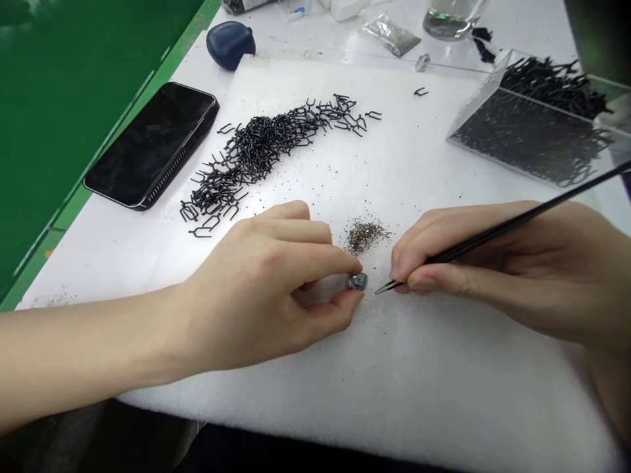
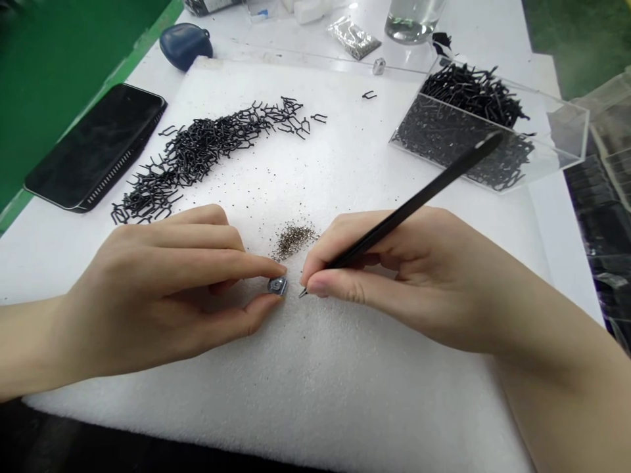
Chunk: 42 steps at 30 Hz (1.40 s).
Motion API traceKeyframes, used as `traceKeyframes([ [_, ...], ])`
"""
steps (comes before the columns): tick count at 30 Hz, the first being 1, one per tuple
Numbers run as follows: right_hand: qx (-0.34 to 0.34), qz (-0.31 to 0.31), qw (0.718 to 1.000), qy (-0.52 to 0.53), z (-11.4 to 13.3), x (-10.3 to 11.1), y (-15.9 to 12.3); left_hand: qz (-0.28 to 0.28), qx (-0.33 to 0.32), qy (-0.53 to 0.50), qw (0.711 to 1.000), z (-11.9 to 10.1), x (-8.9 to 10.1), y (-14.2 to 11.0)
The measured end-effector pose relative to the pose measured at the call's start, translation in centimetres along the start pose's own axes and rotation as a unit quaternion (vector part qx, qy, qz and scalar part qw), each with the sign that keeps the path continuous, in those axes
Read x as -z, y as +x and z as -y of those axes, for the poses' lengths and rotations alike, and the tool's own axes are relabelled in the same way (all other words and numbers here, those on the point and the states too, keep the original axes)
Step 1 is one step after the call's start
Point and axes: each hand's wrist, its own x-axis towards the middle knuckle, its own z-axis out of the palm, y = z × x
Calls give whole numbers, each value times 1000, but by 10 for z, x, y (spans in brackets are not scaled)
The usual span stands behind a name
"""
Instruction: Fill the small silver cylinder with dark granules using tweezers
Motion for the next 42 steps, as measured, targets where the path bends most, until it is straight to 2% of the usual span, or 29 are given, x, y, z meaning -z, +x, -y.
traceKeyframes([
  [2,-6,-20,1000,-6,1,-2,0,-1,1,-3,1000,0,0,0],
  [5,-13,-93,996,-11,3,-6,1,6,2,-10,1000,1,0,1],
  [7,-11,-112,994,-6,4,-9,2,13,0,-11,1000,1,-1,1],
  [10,4,-92,996,-2,5,-12,3,14,-11,-9,1000,3,-2,0],
  [19,36,-86,995,-28,0,-10,4,20,-8,-6,1000,1,-1,0],
  [27,17,-70,997,-15,0,-11,3,26,-4,1,1000,2,0,1],
  [39,13,-81,997,-13,1,-11,2,28,-5,6,1000,3,-1,0],
  [42,7,-136,991,-7,5,-10,4,29,-1,6,1000,1,-1,0],
])
